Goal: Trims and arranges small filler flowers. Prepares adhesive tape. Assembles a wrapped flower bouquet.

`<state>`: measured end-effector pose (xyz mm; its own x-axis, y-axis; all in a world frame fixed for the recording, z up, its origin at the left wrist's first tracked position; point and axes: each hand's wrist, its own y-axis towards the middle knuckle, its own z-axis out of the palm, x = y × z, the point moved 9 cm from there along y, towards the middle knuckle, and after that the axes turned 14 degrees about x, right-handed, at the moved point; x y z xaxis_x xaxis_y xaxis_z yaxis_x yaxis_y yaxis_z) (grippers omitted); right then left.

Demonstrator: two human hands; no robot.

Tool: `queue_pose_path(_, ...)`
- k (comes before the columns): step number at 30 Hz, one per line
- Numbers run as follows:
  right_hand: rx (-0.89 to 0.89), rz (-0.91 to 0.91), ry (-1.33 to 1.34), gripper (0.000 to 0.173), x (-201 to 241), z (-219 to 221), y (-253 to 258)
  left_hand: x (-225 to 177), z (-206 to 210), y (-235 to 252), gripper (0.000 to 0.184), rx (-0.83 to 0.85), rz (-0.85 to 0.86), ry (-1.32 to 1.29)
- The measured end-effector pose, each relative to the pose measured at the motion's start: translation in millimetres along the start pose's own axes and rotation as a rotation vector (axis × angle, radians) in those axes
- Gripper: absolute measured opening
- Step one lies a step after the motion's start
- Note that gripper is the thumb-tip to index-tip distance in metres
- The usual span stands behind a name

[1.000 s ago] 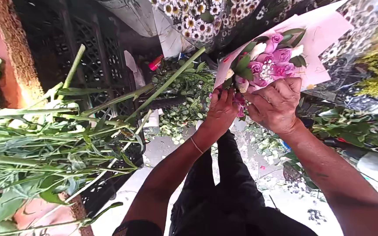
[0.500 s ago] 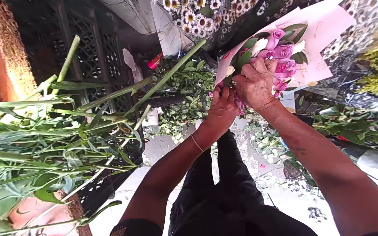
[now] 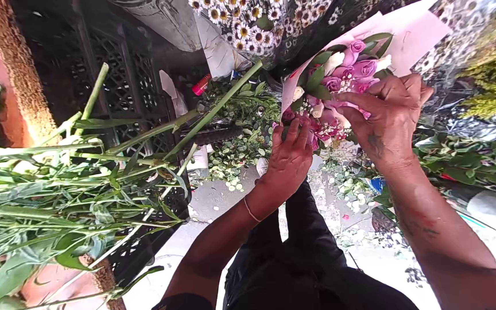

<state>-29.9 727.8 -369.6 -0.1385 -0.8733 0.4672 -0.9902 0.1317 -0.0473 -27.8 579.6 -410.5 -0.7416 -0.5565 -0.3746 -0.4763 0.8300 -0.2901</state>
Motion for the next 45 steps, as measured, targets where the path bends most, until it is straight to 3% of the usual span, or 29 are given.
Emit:
queue_pose_path(2,-0.035,0.083,0.080,0.017,-26,-15,-25,-5,-14,-18,0.018,-0.056,0.013,-0.123)
queue_pose_path(5,0.006,0.178,0.336,0.019,-66,-10,-74,-5,-29,-39,0.021,-0.129,0.037,-0.586)
queue_pose_path(7,0.087,0.143,0.710,0.027,-65,14,-104,-4,-23,-41,0.021,-0.110,0.053,-0.916)
queue_pose_path(9,0.166,0.113,1.028,0.042,-39,40,-122,-11,-8,-36,0.022,0.017,0.084,-1.071)
queue_pose_path(11,0.158,0.111,1.195,0.045,-11,52,-128,-26,3,-31,0.024,0.203,0.132,-1.097)
queue_pose_path(13,0.057,0.085,1.264,0.024,3,49,-123,-35,10,-29,0.025,0.336,0.145,-1.096)
queue_pose_path(17,-0.199,0.215,1.321,0.008,-13,44,-125,-24,5,-28,0.028,0.259,0.117,-1.020)
queue_pose_path(20,-0.215,0.247,1.329,0.010,-19,44,-138,-29,2,-24,0.017,0.179,0.147,-0.987)
queue_pose_path(24,-0.130,0.138,1.506,0.021,-23,42,-158,-48,20,-12,0.016,0.341,0.192,-1.238)
queue_pose_path(28,-0.192,0.083,1.373,0.013,-41,34,-172,-71,32,-4,0.016,0.502,0.215,-1.290)
queue_pose_path(32,-0.336,0.158,1.387,0.009,-62,31,-193,-88,41,-2,0.017,0.534,0.255,-1.243)
queue_pose_path(37,-0.245,0.314,1.515,0.010,-69,55,-233,-88,64,-9,0.017,0.567,0.232,-1.074)
queue_pose_path(39,-0.296,0.467,1.481,0.011,-80,60,-252,-79,69,-9,0.019,0.574,0.198,-0.804)
queue_pose_path(41,-0.430,0.571,1.397,0.011,-96,59,-269,-69,71,-7,0.026,0.538,0.147,-0.364)
queue_pose_path(43,-0.542,0.584,1.286,0.013,-106,59,-280,-64,74,-5,0.031,0.451,0.120,-0.018)
queue_pose_path(45,-0.594,0.548,1.195,0.014,-108,63,-280,-62,77,1,0.033,0.339,0.146,0.165)
